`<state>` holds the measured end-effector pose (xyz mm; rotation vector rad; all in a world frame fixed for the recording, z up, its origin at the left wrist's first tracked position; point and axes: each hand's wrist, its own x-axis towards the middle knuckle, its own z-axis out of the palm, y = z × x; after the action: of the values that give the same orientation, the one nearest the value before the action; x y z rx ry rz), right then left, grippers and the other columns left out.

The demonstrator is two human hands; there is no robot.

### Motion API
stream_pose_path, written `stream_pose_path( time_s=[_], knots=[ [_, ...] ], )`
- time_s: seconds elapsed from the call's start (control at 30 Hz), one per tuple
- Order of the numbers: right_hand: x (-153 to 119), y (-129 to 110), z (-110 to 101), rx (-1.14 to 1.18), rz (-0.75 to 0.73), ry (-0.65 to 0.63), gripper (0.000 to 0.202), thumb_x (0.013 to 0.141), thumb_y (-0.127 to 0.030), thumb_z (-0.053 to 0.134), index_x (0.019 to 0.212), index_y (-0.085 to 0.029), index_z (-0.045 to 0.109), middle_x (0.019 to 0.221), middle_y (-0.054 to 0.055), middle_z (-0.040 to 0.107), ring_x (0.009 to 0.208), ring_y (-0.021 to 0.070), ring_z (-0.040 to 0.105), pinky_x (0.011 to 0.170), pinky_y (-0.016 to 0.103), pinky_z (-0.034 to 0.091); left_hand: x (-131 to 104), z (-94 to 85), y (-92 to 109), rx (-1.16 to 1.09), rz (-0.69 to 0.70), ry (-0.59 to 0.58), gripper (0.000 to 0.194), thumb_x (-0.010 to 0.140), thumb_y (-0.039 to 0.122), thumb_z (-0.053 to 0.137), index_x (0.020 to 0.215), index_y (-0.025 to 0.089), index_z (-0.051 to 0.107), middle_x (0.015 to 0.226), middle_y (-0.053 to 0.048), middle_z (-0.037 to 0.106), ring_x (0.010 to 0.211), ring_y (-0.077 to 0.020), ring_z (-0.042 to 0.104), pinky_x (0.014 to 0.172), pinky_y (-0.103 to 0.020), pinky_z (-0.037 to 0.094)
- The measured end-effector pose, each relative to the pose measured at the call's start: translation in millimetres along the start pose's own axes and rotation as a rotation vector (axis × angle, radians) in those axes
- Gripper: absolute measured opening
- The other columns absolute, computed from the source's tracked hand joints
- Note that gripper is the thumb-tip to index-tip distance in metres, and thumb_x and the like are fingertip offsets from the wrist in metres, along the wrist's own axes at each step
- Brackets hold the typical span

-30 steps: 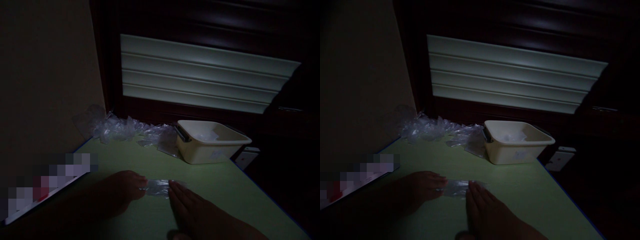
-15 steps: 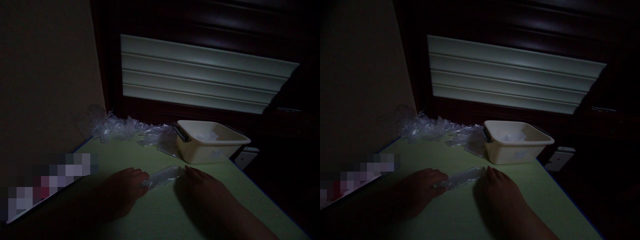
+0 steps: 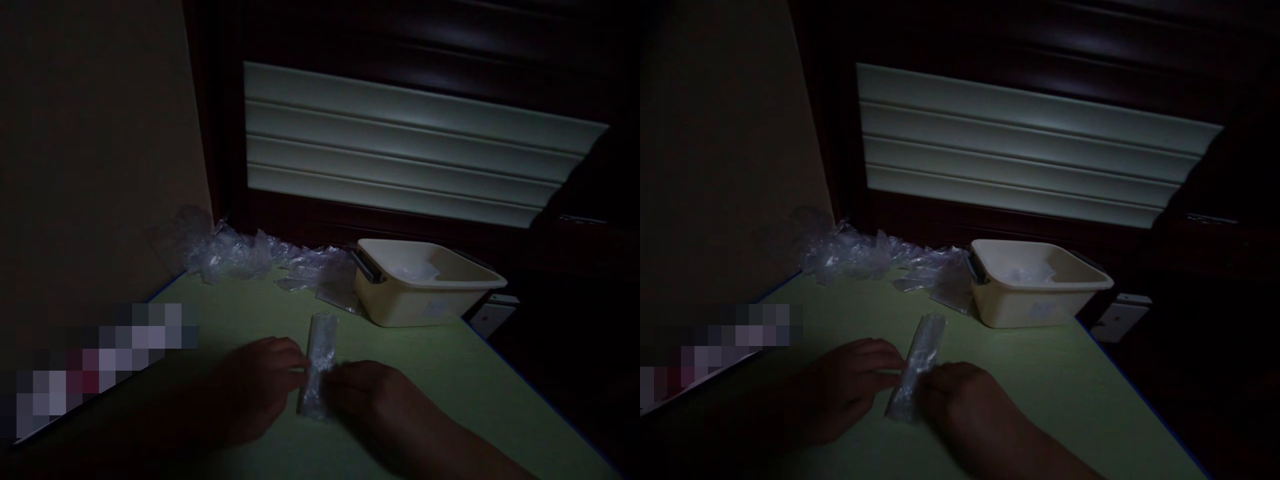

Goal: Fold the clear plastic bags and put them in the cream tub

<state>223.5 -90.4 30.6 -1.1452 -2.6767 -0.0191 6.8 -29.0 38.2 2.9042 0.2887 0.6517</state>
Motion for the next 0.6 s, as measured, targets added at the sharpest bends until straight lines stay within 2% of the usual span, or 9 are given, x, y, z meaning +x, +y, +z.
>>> stream_pose_path(
  time_s=[0.13, 0.27, 0.4, 0.5, 0.6],
  knots=[
    [0.3, 2.5, -3.3, -0.02, -0.019, 0.001, 0.016, 0.086, -0.009, 0.057, 0.098, -0.019, 0.063, 0.091, 0.002, 0.07, 0.078, 0.0162, 0.062, 0.07, 0.027, 0.046, -2.2, 5.1, -11.6, -0.015, -0.004, 0.003, 0.036, 0.072, -0.003, 0.042, 0.098, 0.016, 0.059, 0.099, -0.008, 0.063, 0.091, -0.0208, 0.056, 0.082, -0.034, 0.046],
    [0.5, 0.6, -6.3, -0.115, -0.052, 0.008, 0.012, 0.085, -0.008, 0.059, 0.093, -0.018, 0.061, 0.086, 0.001, 0.068, 0.07, 0.0157, 0.058, 0.065, 0.029, 0.042, -3.1, 8.1, -9.7, 0.029, -0.016, -0.05, 0.03, 0.072, -0.002, 0.046, 0.094, 0.015, 0.059, 0.094, -0.008, 0.062, 0.087, -0.0224, 0.055, 0.079, -0.035, 0.045],
    [0.1, -0.9, -3.6, -0.152, -0.088, 0.027, 0.011, 0.086, -0.01, 0.058, 0.094, -0.016, 0.06, 0.088, 0.004, 0.067, 0.072, 0.0174, 0.057, 0.067, 0.031, 0.041, -1.7, 9.1, -7.4, -0.005, -0.022, -0.012, 0.03, 0.073, -0.002, 0.045, 0.094, 0.015, 0.059, 0.093, -0.008, 0.061, 0.086, -0.0214, 0.055, 0.078, -0.034, 0.044],
    [1.3, -1.4, -1.0, -0.114, -0.036, 0.025, 0.009, 0.085, -0.009, 0.058, 0.09, -0.016, 0.061, 0.084, 0.004, 0.068, 0.071, 0.0176, 0.057, 0.066, 0.03, 0.04, 0.5, 10.2, -6.4, -0.046, -0.063, 0.05, 0.03, 0.077, -0.001, 0.042, 0.094, 0.016, 0.059, 0.089, -0.007, 0.062, 0.084, -0.0198, 0.054, 0.076, -0.032, 0.044],
    [3.2, -2.4, -1.2, 0.049, 0.098, 0.051, 0.011, 0.084, -0.007, 0.054, 0.084, -0.016, 0.061, 0.08, 0.005, 0.066, 0.07, 0.0169, 0.057, 0.064, 0.028, 0.041, 1.7, 11.5, -6.5, -0.08, -0.107, 0.085, 0.024, 0.08, 0.002, 0.045, 0.092, 0.015, 0.061, 0.086, -0.006, 0.061, 0.082, -0.0195, 0.054, 0.075, -0.031, 0.043]
  ],
)
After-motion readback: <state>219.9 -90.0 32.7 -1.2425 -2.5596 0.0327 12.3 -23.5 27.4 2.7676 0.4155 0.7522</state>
